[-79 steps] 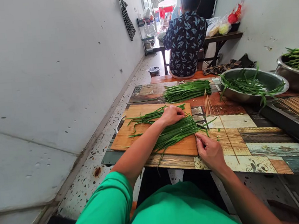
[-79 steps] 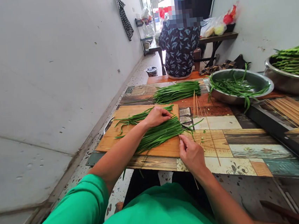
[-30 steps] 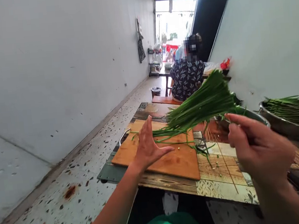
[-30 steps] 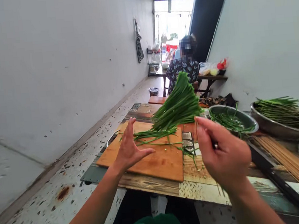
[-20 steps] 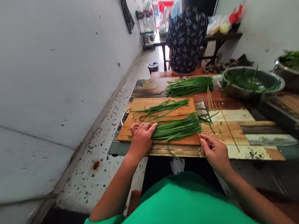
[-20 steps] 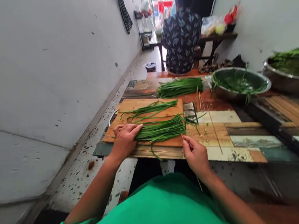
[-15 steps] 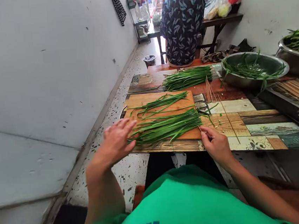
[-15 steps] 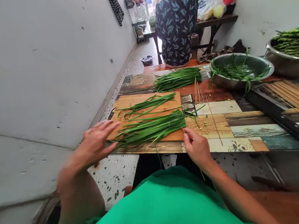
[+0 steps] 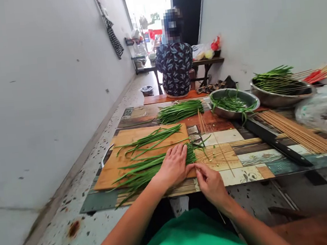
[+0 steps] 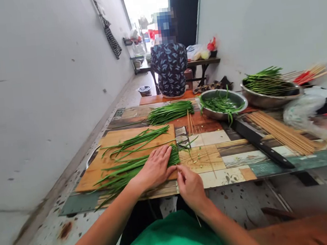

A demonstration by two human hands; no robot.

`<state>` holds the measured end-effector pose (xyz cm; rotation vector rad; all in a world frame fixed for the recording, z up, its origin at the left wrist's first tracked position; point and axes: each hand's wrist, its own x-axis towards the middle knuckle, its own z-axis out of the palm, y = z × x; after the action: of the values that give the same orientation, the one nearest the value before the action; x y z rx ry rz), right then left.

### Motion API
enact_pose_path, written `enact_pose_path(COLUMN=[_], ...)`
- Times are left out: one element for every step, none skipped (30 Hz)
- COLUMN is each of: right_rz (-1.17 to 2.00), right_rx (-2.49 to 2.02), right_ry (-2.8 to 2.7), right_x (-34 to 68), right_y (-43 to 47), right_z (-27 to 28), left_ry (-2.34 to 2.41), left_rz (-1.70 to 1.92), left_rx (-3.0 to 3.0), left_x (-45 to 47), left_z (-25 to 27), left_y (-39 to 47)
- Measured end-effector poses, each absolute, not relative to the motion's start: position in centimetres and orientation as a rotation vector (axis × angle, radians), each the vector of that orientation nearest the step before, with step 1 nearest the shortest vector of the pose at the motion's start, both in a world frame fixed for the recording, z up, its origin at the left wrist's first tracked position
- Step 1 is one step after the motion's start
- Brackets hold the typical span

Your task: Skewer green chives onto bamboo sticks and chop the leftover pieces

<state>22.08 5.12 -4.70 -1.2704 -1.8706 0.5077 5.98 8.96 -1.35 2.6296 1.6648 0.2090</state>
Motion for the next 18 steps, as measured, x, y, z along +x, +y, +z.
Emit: enact_pose_path(right_rz=[0.493,0.471,0.441,0.406,0.37,0.336,0.304,0.273,0.245,0.222,0.205,0.194,0.193,0.204,0.228,0.259,0.292,0.325], right_rx=[-1.267,-1.266,-1.264,-1.26,-1.255,-1.253,-1.259,-1.276,-1.304,-1.339,-1.376,-1.412,-1.438,-1.449,-1.445,-1.43,-1.406,-1.381], right_ry=[-1.885,-1.903,-1.924,-1.946,-1.969,-1.991,-2.011,-2.03,-2.049,-2.072,-2.099,-2.128,-2.154,-2.173,-2.18,-2.17,-2.147,-2.118], right_x=[22.0,22.0,22.0,21.9,21.8,21.8,21.7,21.6,21.5,21.5,21.4,21.5,21.5,21.6,21.7,21.9,22.0,22.2], right_y=[5.2,5.3,5.4,5.5,5.7,5.8,6.0,6.2,6.4,6.5,6.6,6.7,6.8,6.8,6.9,6.9,6.9,6.9], right_z=[-4.7,-4.8,-4.8,-4.9,-5.0,-5.0,-5.1,-5.1,-5.0,-4.9,-4.8,-4.6,-4.4,-4.2,-4.0,-3.9,-3.8,-3.9], left_ry=[1.678,1.689,1.698,1.706,1.71,1.714,1.722,1.734,1.749,1.764,1.777,1.785,1.786,1.778,1.767,1.757,1.751,1.753], left_rz=[0.208,0.205,0.198,0.188,0.171,0.151,0.131,0.116,0.107,0.108,0.117,0.133,0.151,0.169,0.186,0.204,0.224,0.243], left_rx=[2.644,2.657,2.668,2.675,2.679,2.677,2.669,2.656,2.64,2.625,2.611,2.601,2.592,2.584,2.573,2.559,2.543,2.525], left_x=[5.8,5.7,5.7,5.7,5.9,6.0,6.1,6.3,6.4,6.4,6.4,6.4,6.4,6.4,6.4,6.3,6.3,6.3], left_z=[-1.7,-1.9,-2.2,-2.4,-2.5,-2.6,-2.7,-2.7,-2.7,-2.7,-2.7,-2.7,-2.6,-2.5,-2.3,-2.2,-1.9,-1.7], left_y=[8.9,8.7,8.7,8.6,8.6,8.7,8.8,8.9,9.0,9.1,9.2,9.3,9.4,9.4,9.4,9.4,9.4,9.3])
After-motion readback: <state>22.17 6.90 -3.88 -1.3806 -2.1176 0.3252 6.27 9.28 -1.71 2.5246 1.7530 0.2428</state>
